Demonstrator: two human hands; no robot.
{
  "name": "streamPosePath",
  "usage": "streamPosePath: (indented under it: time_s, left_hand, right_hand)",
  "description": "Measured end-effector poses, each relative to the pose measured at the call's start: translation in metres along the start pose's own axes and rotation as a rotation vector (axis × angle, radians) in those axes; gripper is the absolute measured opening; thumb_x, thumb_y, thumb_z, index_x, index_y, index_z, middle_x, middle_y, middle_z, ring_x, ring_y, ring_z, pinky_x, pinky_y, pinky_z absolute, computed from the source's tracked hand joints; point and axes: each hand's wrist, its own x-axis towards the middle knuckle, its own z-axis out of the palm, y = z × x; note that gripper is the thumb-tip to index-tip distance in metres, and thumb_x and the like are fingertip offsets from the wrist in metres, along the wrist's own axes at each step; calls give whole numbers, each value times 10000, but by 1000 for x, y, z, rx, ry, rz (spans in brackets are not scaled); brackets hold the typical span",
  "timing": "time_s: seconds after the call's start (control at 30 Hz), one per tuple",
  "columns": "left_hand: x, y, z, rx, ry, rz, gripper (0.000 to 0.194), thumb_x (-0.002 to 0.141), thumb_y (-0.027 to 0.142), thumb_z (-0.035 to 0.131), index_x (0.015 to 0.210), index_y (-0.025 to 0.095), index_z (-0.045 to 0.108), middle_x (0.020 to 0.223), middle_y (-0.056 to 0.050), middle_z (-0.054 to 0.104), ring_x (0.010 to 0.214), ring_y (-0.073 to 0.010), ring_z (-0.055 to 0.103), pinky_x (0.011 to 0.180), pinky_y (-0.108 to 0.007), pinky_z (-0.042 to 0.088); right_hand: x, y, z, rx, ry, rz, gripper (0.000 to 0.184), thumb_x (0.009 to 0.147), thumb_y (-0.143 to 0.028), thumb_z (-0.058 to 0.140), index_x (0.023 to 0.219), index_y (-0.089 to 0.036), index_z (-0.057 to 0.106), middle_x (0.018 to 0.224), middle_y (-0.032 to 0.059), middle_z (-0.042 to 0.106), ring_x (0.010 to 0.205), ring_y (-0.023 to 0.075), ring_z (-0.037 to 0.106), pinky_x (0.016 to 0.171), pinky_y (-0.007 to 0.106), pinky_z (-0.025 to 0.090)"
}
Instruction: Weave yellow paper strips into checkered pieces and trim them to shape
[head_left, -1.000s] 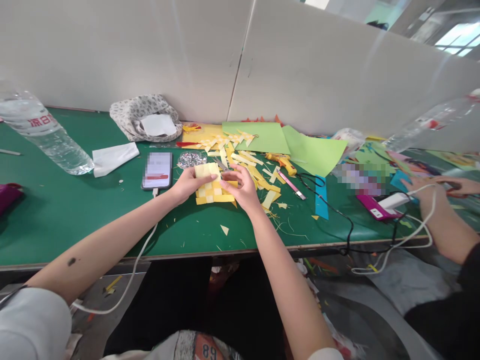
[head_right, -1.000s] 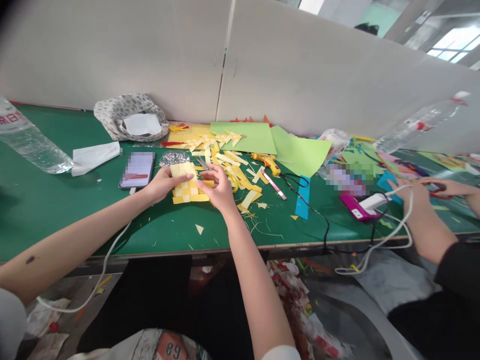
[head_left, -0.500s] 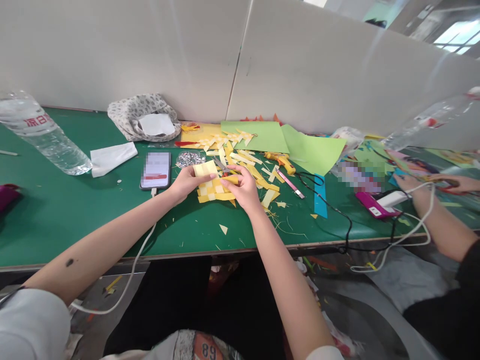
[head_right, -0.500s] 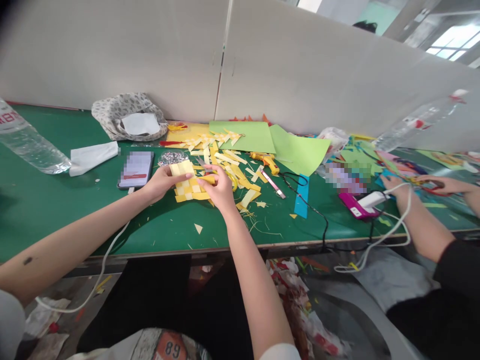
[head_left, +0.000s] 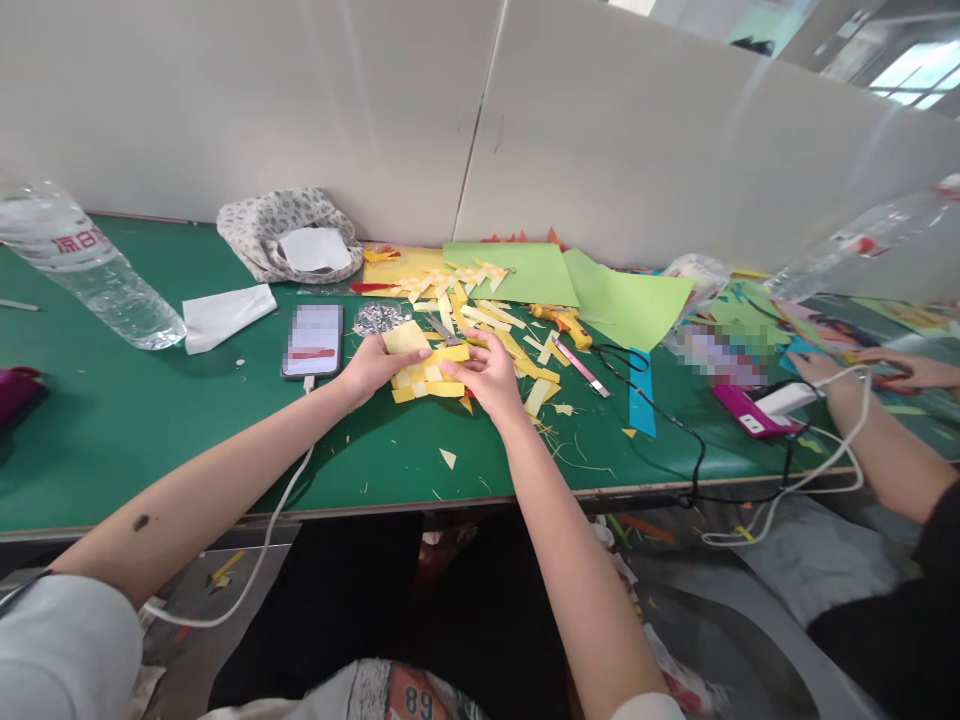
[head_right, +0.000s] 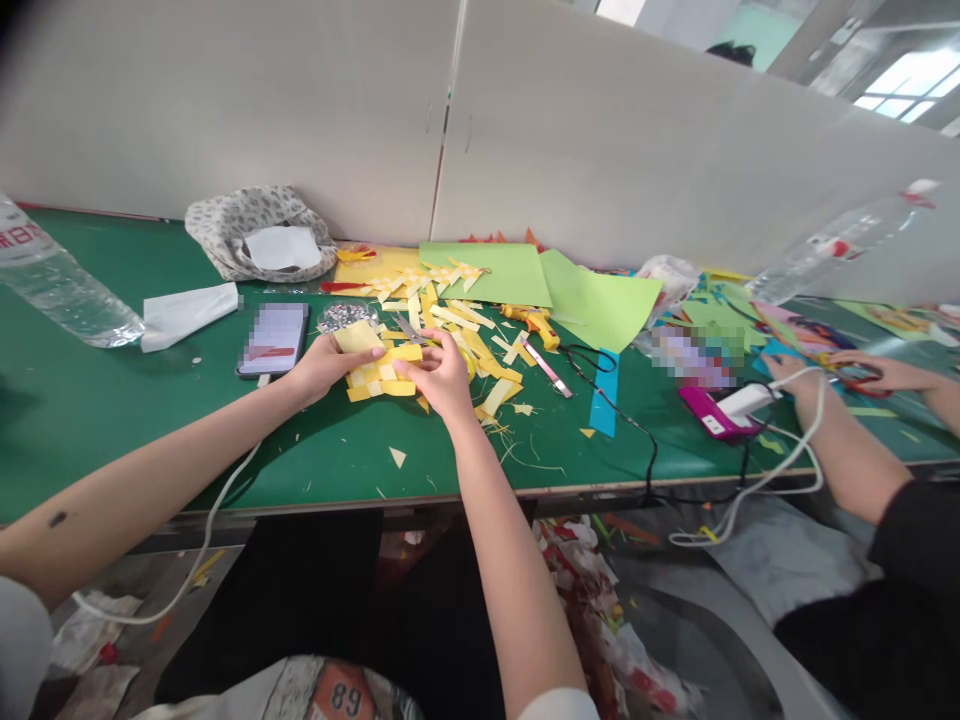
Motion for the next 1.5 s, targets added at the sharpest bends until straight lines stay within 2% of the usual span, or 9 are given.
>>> streamPosePath:
  time_s: [0.17,0.27,0.43,0.63,0.83,1.0,1.23,1.4,1.5]
  left_hand:
    - [3,-3,-2,17,18,40,349,582,239,791,898,129,691,926,-88,728,886,-225,670,818,-347,541]
    - [3,-3,-2,46,43,64,340,587,249,791,890,129,692,937,-90,726,897,-223,666,814,-334,541]
    - [5,-3,-2,50,117,50,338,615,308,779,889,131,688,988,-101,715,923,-230,660,812,-331,543]
    - [3,-3,-1,78,77,-3,353,594,268,794,908,151,682,956,-91,721,885,-240,671,722,-326,557]
    - [4,-3,-1,48,111,22,375,569,263,807,897,135,680,984,-96,716,854,-221,672,706,-303,551]
    - [4,-3,-2,23,138,44,369,579,265,796,903,132,678,987,-96,714,874,-226,668,721,-312,549]
    - [3,-1,0,50,74,74,331,578,272,805,859,142,686,950,-77,724,898,-227,665,772,-320,547]
    - [3,-2,0,8,106,83,346,567,272,811,857,135,684,948,-79,722,869,-217,667,757,-313,547]
    - [4,-4,-1,3,132,95,341,564,267,812,851,133,684,941,-79,721,835,-209,667,713,-300,545]
  right_hand:
    - [-1,-2,0,-37,38,25,600,532,-373,793,1051,-236,523,707,-19,653,669,195,659,678,380,554]
    - [1,-2,-1,-15,94,-24,567,545,-375,785,1033,-226,537,724,-10,657,696,193,659,722,385,549]
    - [4,1,-3,44,96,-55,560,565,-403,768,1036,-226,522,770,9,662,768,203,668,779,393,538]
    - [5,0,-2,55,109,-53,542,580,-434,753,1024,-229,518,791,14,666,791,207,669,793,391,538]
    - [3,-4,-2,141,68,9,640,744,-584,565,1254,-232,404,998,88,664,911,227,659,772,388,558]
    - [0,-4,1,115,-88,-21,871,554,-483,778,1291,-267,367,1039,74,662,923,239,656,813,413,553]
    - [2,3,-1,84,110,-92,599,595,-445,760,1096,-233,510,778,22,682,740,211,666,750,409,547]
    - [0,0,-2,74,141,-136,503,621,-439,747,1038,-245,542,715,-11,659,707,182,656,745,375,548]
    - [-1,0,-1,106,118,-67,571,588,-425,770,1076,-255,526,759,-2,668,752,197,668,750,379,555]
